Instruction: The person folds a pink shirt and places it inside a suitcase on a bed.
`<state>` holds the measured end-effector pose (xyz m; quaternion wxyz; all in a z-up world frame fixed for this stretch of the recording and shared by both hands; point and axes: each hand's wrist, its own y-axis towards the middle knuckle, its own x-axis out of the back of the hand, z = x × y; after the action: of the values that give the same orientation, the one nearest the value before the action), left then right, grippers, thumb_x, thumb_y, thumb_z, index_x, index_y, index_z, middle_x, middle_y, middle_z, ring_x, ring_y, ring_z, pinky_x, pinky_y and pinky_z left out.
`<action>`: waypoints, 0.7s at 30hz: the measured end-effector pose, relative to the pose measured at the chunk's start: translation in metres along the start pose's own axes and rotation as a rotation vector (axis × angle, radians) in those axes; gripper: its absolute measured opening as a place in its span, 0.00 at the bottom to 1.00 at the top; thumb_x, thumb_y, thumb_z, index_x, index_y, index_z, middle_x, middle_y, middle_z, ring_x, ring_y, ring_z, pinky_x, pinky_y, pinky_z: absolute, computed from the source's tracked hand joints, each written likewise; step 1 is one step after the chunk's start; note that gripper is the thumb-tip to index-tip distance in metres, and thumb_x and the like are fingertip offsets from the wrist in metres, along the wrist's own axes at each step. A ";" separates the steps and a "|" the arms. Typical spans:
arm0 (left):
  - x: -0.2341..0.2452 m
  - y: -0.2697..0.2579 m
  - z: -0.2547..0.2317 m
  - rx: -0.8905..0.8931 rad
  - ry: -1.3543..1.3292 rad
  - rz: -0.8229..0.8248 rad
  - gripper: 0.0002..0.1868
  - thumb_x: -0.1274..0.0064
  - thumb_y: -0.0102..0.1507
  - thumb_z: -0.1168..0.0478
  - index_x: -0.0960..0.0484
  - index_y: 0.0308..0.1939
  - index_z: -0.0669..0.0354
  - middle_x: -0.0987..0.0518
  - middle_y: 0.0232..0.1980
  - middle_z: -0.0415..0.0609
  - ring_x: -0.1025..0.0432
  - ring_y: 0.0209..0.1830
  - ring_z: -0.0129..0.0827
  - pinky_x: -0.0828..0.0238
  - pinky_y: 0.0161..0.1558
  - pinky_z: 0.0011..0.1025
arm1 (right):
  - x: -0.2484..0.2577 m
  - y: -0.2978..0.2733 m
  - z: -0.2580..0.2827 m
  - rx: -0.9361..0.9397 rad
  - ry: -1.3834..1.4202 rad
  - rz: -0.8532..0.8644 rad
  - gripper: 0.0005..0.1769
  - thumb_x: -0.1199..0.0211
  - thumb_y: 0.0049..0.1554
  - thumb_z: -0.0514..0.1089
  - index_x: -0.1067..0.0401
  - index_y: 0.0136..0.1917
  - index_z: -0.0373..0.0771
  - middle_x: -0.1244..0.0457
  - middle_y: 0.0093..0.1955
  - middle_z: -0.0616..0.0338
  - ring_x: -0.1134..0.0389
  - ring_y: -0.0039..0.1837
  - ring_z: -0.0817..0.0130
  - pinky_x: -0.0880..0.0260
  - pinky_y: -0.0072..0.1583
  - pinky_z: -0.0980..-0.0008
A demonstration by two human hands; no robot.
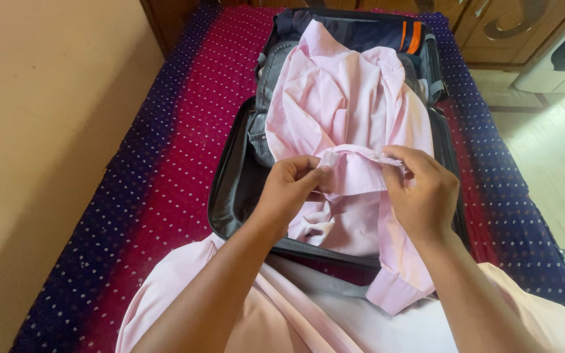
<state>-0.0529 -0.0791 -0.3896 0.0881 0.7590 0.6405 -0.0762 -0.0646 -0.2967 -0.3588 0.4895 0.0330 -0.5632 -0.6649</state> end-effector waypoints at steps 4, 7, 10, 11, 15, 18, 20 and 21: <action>0.002 -0.002 -0.004 -0.021 0.017 0.035 0.11 0.46 0.68 0.58 0.16 0.39 0.63 0.19 0.32 0.41 0.25 0.32 0.22 0.26 0.39 0.25 | 0.008 0.008 0.011 0.204 -0.006 0.104 0.07 0.30 0.55 0.35 0.22 0.49 0.37 0.29 0.50 0.55 0.27 0.51 0.59 0.28 0.51 0.64; 0.003 -0.003 -0.005 -0.041 0.041 0.046 0.12 0.45 0.69 0.58 0.16 0.39 0.63 0.18 0.33 0.41 0.25 0.33 0.22 0.27 0.40 0.25 | 0.007 0.009 0.017 0.258 0.035 0.158 0.07 0.31 0.56 0.36 0.23 0.49 0.38 0.29 0.50 0.55 0.28 0.52 0.57 0.29 0.53 0.62; 0.003 -0.002 -0.004 -0.049 0.088 0.024 0.11 0.44 0.67 0.58 0.15 0.39 0.64 0.17 0.33 0.42 0.24 0.33 0.21 0.27 0.38 0.25 | 0.005 0.009 0.016 0.267 0.052 0.179 0.08 0.33 0.55 0.34 0.24 0.50 0.38 0.30 0.49 0.56 0.29 0.52 0.55 0.30 0.55 0.59; 0.004 -0.002 -0.003 -0.047 0.108 0.010 0.10 0.43 0.66 0.58 0.15 0.40 0.63 0.17 0.33 0.42 0.24 0.32 0.21 0.27 0.38 0.24 | 0.005 0.009 0.016 0.269 0.054 0.189 0.08 0.34 0.55 0.33 0.24 0.49 0.38 0.30 0.48 0.56 0.29 0.51 0.55 0.31 0.55 0.58; 0.002 -0.002 -0.002 -0.131 0.170 -0.037 0.12 0.39 0.63 0.59 0.15 0.39 0.67 0.17 0.32 0.43 0.25 0.31 0.20 0.27 0.35 0.23 | 0.008 0.009 0.017 0.320 0.046 0.270 0.14 0.37 0.48 0.28 0.24 0.47 0.39 0.31 0.46 0.57 0.29 0.52 0.56 0.32 0.56 0.58; -0.001 -0.004 -0.007 -0.180 0.283 -0.185 0.14 0.38 0.63 0.57 0.15 0.36 0.69 0.17 0.30 0.44 0.27 0.29 0.19 0.29 0.32 0.22 | 0.009 0.009 0.019 0.344 0.026 0.306 0.18 0.39 0.44 0.27 0.23 0.47 0.39 0.32 0.48 0.58 0.30 0.53 0.56 0.32 0.56 0.59; -0.002 -0.006 -0.010 -0.194 0.329 -0.250 0.14 0.38 0.62 0.56 0.15 0.35 0.68 0.17 0.29 0.43 0.26 0.28 0.18 0.28 0.32 0.21 | 0.010 0.010 0.019 0.367 -0.007 0.328 0.17 0.38 0.43 0.27 0.21 0.45 0.42 0.32 0.47 0.59 0.30 0.52 0.58 0.33 0.55 0.60; -0.003 -0.007 -0.011 -0.202 0.306 -0.234 0.14 0.38 0.62 0.57 0.15 0.36 0.68 0.17 0.29 0.42 0.26 0.28 0.18 0.28 0.32 0.21 | 0.010 0.010 0.019 0.358 -0.027 0.330 0.18 0.38 0.43 0.27 0.21 0.45 0.42 0.32 0.47 0.60 0.30 0.51 0.59 0.33 0.54 0.61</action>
<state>-0.0600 -0.0779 -0.3785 0.0561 0.6696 0.7345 0.0947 -0.0750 -0.2886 -0.3392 0.5703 0.0180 -0.6762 -0.4660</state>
